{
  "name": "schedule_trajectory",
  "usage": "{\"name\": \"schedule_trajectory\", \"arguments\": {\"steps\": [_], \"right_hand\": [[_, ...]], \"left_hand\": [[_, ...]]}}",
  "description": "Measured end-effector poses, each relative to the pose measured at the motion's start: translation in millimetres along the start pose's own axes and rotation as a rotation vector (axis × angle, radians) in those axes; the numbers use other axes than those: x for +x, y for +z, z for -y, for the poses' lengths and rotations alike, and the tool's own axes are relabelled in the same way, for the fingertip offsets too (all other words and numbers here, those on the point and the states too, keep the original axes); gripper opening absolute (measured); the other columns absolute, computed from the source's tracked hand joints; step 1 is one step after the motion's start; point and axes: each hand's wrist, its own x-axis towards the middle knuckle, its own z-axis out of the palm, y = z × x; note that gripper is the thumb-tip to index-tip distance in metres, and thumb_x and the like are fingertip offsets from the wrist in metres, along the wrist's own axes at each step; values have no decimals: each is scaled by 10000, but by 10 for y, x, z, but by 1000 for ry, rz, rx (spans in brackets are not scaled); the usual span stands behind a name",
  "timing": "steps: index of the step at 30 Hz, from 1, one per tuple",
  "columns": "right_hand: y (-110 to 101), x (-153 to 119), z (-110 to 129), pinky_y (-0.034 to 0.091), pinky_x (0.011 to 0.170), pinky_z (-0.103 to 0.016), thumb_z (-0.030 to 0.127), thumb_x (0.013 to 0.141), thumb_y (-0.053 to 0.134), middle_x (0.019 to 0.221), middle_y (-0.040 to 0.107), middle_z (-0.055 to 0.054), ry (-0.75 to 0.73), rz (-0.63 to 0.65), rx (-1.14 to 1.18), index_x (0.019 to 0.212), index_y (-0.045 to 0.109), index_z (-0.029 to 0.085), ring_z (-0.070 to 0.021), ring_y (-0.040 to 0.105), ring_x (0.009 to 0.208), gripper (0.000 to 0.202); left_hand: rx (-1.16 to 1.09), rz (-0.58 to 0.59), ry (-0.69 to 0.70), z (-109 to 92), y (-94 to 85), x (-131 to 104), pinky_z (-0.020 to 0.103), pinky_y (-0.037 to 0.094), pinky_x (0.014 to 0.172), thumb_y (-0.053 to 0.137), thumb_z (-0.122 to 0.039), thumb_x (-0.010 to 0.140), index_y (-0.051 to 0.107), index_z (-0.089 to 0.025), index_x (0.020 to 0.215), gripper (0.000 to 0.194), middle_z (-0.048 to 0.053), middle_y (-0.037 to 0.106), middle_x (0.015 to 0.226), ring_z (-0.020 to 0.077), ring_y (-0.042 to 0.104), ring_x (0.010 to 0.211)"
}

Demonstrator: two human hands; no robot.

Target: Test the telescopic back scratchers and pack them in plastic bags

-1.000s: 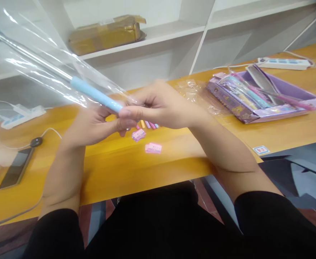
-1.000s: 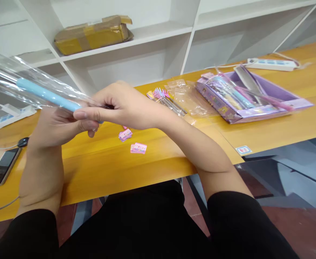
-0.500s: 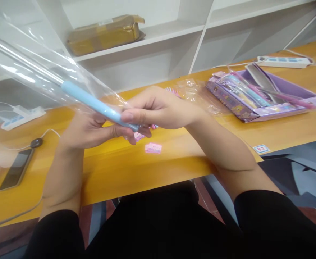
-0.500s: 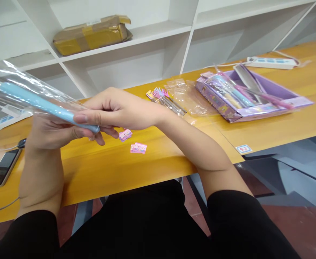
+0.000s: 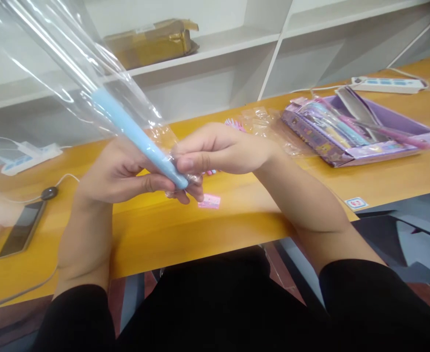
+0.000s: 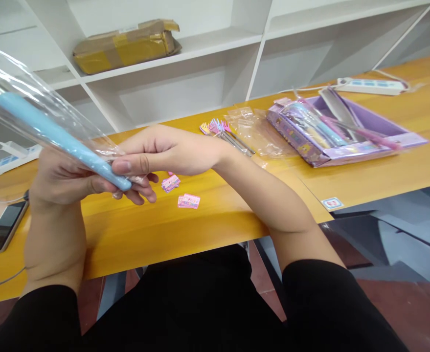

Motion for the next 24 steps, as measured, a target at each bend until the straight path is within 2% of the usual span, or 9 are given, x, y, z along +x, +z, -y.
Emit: {"name": "schedule_trajectory", "arguments": {"steps": [3,6,9,12,15,18,20,22,24], "right_hand": [[-28,-15,16,525,808,-191,441,1310,501,962,738,-48,-1,32,-3,1079,701,125,-137,773,1019,440],[-88,-32,21,555,897,-220,407,1306,524,949,744,-47,25,89,-8,1052,717,116,-137,757,1023,432],[-150,-50,32,555,886,-212,406,1297,554,990,771,-63,74,134,-40,1070,746,96,-121,739,980,429],[-195,-68,70,548,839,-191,454,1296,550,1058,797,-77,125,159,-94,1169,774,85,-105,721,944,450],[-234,-84,129,552,861,-192,464,1295,548,1126,808,-73,193,186,-178,1207,790,103,-98,703,952,443],[-273,-103,176,552,891,-216,460,1284,572,1112,806,-51,286,202,-267,1203,810,136,-110,700,956,410],[-292,-117,184,544,890,-235,452,1268,608,1067,803,-43,326,194,-314,1178,821,151,-126,709,949,380],[-295,-125,171,528,868,-243,410,1249,644,1027,804,-41,342,186,-351,1126,829,151,-135,717,924,341],[-276,-117,146,507,843,-245,334,1229,667,1013,814,-42,369,196,-386,1088,841,145,-135,721,901,293]], "left_hand": [[30,23,-11,-20,-31,19,469,838,822,784,-197,1134,834,-402,1518,439,38,909,1113,358,920,1024],[116,138,18,-40,-105,61,377,821,786,776,-143,1118,793,-384,1582,523,41,911,1107,320,925,967],[158,227,39,-60,-146,88,297,790,765,738,-113,1128,782,-340,1589,516,50,912,1140,267,923,941],[170,200,-18,-68,-119,88,285,777,820,709,-171,1170,814,-332,1528,406,47,913,1162,242,921,979],[180,181,-51,-61,-73,107,264,756,832,690,-198,1186,828,-341,1506,376,25,919,1117,213,915,970],[201,184,-15,-48,-60,147,220,717,732,732,-146,1127,866,-374,1427,400,-22,918,1031,175,890,810],[256,171,-4,-30,-79,152,204,680,670,786,-155,1091,908,-366,1287,312,-41,910,972,158,862,719],[356,100,-22,17,-115,126,213,648,630,832,-222,1083,920,-333,1149,156,-36,898,929,158,848,694],[348,-94,-20,109,-155,82,249,639,595,859,-334,1082,915,-290,1081,71,-13,873,891,182,837,690]]}}
